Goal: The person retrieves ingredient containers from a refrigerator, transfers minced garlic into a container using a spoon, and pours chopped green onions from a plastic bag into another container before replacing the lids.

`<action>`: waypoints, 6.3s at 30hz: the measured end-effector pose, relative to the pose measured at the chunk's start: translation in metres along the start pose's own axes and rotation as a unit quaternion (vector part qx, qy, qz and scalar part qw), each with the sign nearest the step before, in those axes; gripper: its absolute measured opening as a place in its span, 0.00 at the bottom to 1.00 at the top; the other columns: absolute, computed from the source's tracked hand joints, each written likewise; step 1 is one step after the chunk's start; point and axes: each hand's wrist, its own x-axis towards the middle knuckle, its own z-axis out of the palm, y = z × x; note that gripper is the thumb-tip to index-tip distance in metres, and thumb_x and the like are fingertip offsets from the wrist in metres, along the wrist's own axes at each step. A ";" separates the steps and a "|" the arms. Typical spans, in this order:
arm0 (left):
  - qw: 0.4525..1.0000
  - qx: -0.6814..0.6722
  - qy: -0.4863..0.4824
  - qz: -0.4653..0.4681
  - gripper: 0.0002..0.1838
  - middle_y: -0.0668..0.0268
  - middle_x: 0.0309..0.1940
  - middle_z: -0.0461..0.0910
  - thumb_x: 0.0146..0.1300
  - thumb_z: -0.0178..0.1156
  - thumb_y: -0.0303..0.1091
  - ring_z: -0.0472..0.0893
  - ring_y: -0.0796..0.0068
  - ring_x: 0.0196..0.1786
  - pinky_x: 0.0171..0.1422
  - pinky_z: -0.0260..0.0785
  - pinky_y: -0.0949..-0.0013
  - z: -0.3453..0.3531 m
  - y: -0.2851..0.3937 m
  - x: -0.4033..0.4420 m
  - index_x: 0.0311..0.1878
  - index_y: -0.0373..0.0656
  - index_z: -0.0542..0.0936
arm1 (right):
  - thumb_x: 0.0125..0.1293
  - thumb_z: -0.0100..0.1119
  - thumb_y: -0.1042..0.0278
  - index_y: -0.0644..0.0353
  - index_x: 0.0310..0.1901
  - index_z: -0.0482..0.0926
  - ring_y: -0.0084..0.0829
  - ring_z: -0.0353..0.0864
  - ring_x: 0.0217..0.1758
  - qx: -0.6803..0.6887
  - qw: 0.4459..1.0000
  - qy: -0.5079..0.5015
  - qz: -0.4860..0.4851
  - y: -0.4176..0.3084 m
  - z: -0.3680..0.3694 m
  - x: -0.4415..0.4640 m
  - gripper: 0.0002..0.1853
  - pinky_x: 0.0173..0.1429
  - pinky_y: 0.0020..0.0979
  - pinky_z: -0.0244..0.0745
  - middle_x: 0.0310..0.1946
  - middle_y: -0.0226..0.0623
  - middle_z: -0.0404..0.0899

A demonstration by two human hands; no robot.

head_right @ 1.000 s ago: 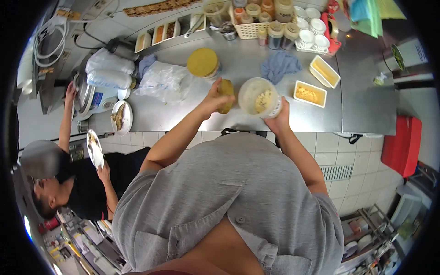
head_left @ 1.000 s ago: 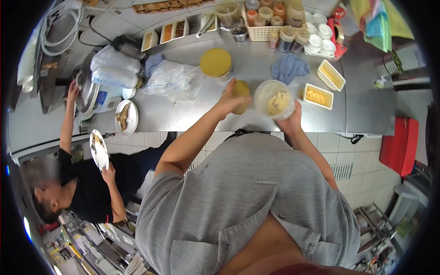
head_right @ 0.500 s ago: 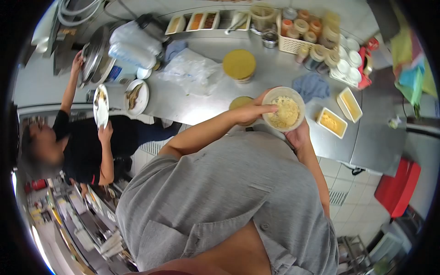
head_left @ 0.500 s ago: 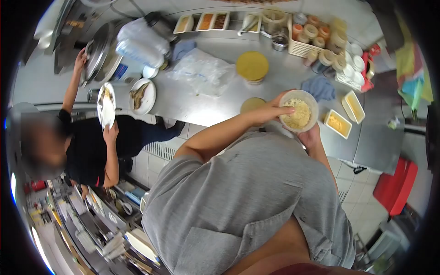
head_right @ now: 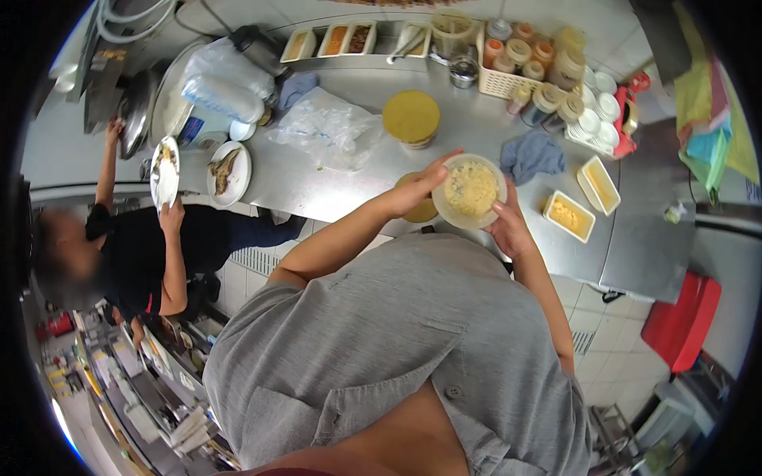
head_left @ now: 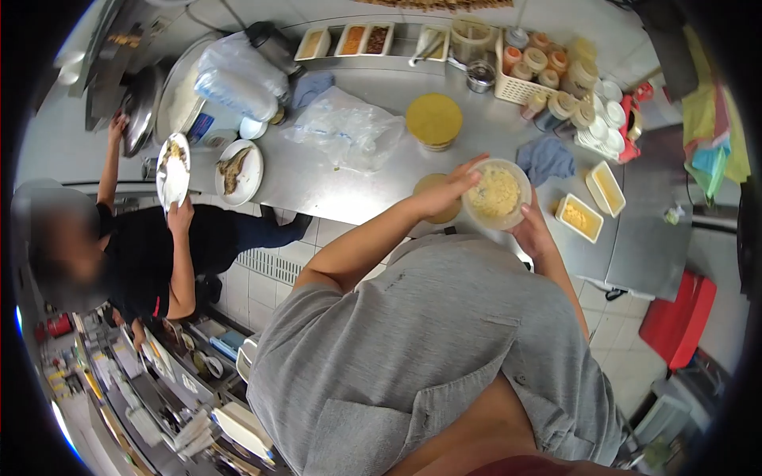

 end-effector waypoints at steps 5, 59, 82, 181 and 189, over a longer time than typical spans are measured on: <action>0.986 -0.064 0.152 0.016 0.48 0.59 0.82 0.53 0.73 0.40 0.75 0.60 0.59 0.79 0.79 0.57 0.48 0.006 -0.004 -0.011 0.83 0.49 0.54 | 0.62 0.69 0.53 0.48 0.81 0.46 0.46 0.62 0.80 0.056 0.998 0.016 0.009 -0.006 0.005 -0.006 0.52 0.72 0.58 0.73 0.78 0.44 0.58; 0.419 -0.011 0.903 0.095 0.12 0.65 0.52 0.80 0.69 0.70 0.35 0.78 0.78 0.49 0.55 0.71 0.72 -0.262 -0.268 -1.114 0.50 0.42 0.80 | 0.62 0.50 0.20 0.47 0.74 0.66 0.41 0.84 0.58 -0.177 0.913 -0.013 0.366 0.673 0.548 0.150 0.47 0.56 0.43 0.83 0.63 0.40 0.78; 0.767 0.125 0.619 0.116 0.10 0.70 0.33 0.84 0.68 0.69 0.32 0.79 0.81 0.35 0.44 0.73 0.74 -0.946 -0.149 -1.157 0.48 0.38 0.85 | 0.67 0.38 0.19 0.44 0.67 0.73 0.36 0.84 0.50 0.066 0.836 0.545 0.005 0.753 0.810 -0.060 0.42 0.37 0.38 0.82 0.54 0.29 0.83; 0.762 0.620 0.184 0.031 0.21 0.54 0.51 0.86 0.76 0.51 0.38 0.86 0.48 0.50 0.55 0.78 0.50 0.062 -0.075 0.103 0.70 0.64 0.78 | 0.70 0.60 0.45 0.41 0.80 0.48 0.51 0.65 0.76 0.123 0.790 0.497 -0.338 0.170 -0.072 -0.315 0.43 0.66 0.63 0.75 0.78 0.40 0.55; 0.876 0.401 0.107 0.247 0.17 0.62 0.34 0.84 0.72 0.59 0.31 0.85 0.64 0.40 0.44 0.76 0.66 0.194 0.091 0.088 0.60 0.57 0.86 | 0.69 0.64 0.49 0.48 0.80 0.52 0.43 0.69 0.75 -0.009 0.919 0.296 -0.259 -0.068 -0.197 -0.205 0.44 0.60 0.49 0.85 0.76 0.41 0.60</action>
